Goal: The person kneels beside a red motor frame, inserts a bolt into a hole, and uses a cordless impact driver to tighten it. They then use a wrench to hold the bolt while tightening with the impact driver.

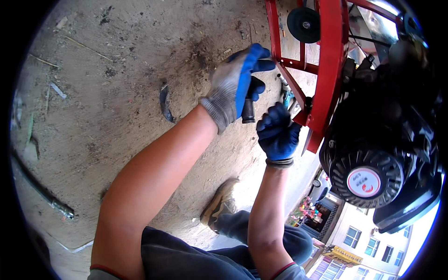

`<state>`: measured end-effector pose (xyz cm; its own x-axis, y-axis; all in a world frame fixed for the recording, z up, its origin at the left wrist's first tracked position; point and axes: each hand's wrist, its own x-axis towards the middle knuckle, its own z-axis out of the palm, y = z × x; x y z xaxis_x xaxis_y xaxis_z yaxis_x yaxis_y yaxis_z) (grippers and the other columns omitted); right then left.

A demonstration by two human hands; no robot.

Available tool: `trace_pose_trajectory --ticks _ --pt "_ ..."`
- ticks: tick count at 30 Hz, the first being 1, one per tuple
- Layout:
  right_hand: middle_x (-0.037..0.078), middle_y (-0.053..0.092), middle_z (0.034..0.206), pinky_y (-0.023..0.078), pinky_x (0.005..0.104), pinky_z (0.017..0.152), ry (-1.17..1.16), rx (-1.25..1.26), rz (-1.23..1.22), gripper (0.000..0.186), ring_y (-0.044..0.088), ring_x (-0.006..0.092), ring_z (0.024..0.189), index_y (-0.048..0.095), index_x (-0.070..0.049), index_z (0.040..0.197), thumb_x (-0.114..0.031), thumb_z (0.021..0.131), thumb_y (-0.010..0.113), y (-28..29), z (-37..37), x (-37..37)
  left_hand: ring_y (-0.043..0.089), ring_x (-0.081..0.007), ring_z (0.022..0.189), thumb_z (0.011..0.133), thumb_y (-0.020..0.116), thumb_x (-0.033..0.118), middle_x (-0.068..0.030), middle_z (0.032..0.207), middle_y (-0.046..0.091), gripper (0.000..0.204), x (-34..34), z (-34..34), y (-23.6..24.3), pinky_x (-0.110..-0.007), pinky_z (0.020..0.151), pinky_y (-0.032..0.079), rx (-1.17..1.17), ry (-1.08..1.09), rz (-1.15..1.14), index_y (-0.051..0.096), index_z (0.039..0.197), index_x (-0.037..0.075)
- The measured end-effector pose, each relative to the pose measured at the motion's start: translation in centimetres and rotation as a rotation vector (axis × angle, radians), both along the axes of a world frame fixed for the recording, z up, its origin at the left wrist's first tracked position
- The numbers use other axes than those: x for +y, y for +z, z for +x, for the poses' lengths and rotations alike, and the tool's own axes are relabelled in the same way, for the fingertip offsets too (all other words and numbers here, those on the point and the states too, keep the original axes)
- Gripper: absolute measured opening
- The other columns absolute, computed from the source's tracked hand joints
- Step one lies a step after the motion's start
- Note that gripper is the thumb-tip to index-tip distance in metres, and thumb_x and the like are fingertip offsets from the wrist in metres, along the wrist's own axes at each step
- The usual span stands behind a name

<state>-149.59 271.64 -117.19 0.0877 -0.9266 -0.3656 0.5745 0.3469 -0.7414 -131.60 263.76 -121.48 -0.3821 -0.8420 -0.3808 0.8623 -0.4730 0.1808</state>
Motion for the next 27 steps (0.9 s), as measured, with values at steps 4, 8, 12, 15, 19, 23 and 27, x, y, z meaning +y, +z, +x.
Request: trace_pose_trajectory --ticks 4,8,12,15,19,23,27 --pt "0.010 0.061 0.095 0.047 0.0303 0.073 0.194 0.327 0.108 0.065 0.056 0.0167 0.078 0.050 0.007 0.125 -0.047 0.089 0.061 0.9 4.3 2.4 0.050 -0.0083 0.054 0.095 0.050 0.051 -0.0019 0.079 0.060 0.050 2.4 1.3 0.3 -0.021 0.044 0.041 -0.048 0.146 0.078 0.064 0.112 0.006" --pt "0.009 0.065 0.089 0.052 0.0278 0.069 0.294 0.712 0.172 0.044 0.063 0.0148 0.074 0.055 0.003 0.118 -0.030 0.091 0.065 2.4 6.9 2.7 0.049 -0.0092 0.052 0.095 0.050 0.052 0.0029 0.064 0.046 0.049 4.3 1.1 2.3 -0.024 0.044 0.041 -0.229 0.090 0.143 0.067 0.100 0.007" --pt "0.008 0.064 0.086 0.051 0.0265 0.065 0.492 0.737 0.315 0.034 0.061 0.0133 0.071 0.057 0.003 0.112 -0.024 0.093 0.063 5.8 4.7 4.4 0.053 -0.0100 0.056 0.095 0.055 0.043 0.0007 0.068 0.051 0.038 7.2 -0.2 3.2 -0.026 0.051 0.047 -0.314 -0.121 -0.056 0.067 0.101 0.008" --pt "0.008 0.060 0.081 0.047 0.0240 0.060 0.556 0.786 0.303 0.030 0.056 0.0110 0.067 0.055 0.005 0.112 -0.019 0.094 0.061 7.5 0.0 7.1 0.061 -0.0142 0.076 0.095 0.057 0.039 -0.0057 0.091 0.060 0.038 6.4 -0.8 3.1 -0.029 0.066 0.055 -0.379 -0.020 -0.093 0.061 0.117 0.008" --pt "0.005 0.060 0.078 0.047 0.0267 0.061 0.359 0.752 0.350 0.032 0.056 0.0125 0.065 0.061 0.002 0.106 -0.028 0.093 0.063 9.3 -8.2 10.6 0.065 -0.0205 0.091 0.099 0.048 0.029 -0.0095 0.110 0.061 0.033 2.6 -0.6 6.4 -0.032 0.079 0.054 -0.293 -0.154 -0.330 0.055 0.125 0.009" --pt "0.003 0.060 0.077 0.047 0.0262 0.061 0.172 0.688 0.221 0.027 0.055 0.0123 0.065 0.063 0.000 0.106 -0.024 0.095 0.060 9.1 -10.9 9.9 0.065 -0.0246 0.095 0.097 0.048 0.020 -0.0106 0.117 0.062 0.030 0.2 -0.1 6.0 -0.035 0.083 0.054 -0.527 -0.393 -0.731 0.054 0.124 0.009" --pt "0.005 0.059 0.081 0.045 0.0256 0.062 0.120 0.483 0.051 0.024 0.054 0.0126 0.068 0.058 0.004 0.111 -0.013 0.095 0.058 6.3 -10.2 7.7 0.061 -0.0196 0.108 0.093 0.056 0.011 -0.0076 0.126 0.058 0.037 -2.7 0.7 2.8 -0.034 0.091 0.051 -0.498 -0.616 -0.849 0.049 0.130 0.011"
